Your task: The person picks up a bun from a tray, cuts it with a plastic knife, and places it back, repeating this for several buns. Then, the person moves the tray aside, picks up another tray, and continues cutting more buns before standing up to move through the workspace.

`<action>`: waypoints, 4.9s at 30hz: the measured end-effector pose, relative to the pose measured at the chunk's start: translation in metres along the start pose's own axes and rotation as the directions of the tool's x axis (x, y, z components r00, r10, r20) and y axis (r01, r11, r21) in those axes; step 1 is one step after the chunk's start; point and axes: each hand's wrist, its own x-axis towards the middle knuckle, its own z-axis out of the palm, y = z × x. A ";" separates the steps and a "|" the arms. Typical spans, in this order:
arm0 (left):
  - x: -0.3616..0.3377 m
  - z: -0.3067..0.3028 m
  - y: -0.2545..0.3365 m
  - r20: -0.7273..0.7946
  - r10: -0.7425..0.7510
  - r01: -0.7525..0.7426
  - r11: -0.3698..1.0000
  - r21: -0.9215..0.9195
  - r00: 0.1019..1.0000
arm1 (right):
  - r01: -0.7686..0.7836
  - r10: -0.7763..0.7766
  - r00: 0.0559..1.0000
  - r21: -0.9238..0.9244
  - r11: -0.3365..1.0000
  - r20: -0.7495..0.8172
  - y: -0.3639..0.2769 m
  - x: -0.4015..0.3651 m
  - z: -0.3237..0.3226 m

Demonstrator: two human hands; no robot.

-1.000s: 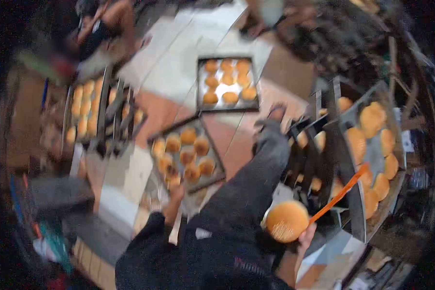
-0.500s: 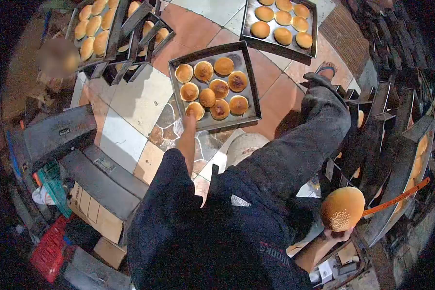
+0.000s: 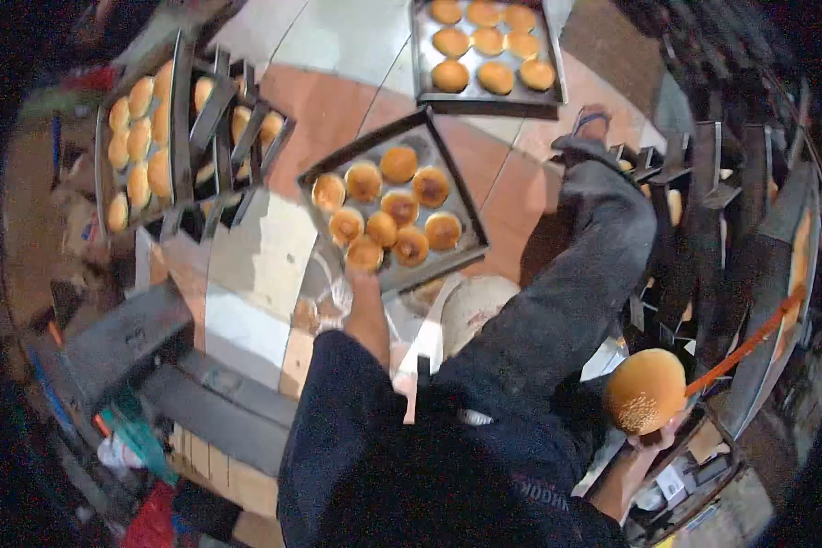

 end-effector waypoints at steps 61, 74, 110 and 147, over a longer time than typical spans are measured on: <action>-0.250 0.519 0.103 0.634 -0.404 -0.169 0.742 0.649 0.660 | 0.131 -0.207 0.901 0.215 0.968 0.381 0.042 0.017 -0.042; -0.423 0.553 0.150 0.638 -0.762 0.490 0.601 0.632 0.112 | 0.090 -0.047 0.994 0.479 0.873 -0.100 -0.050 -0.019 -0.009; -0.442 0.584 0.128 0.557 -0.773 0.532 0.623 0.574 0.305 | 0.264 -0.320 0.939 -0.860 0.436 0.126 -0.157 -0.043 -0.123; -0.428 0.579 0.142 0.745 -0.582 -0.030 0.781 0.623 0.326 | 0.629 0.263 0.773 -0.750 -0.203 0.577 -0.285 0.014 -0.024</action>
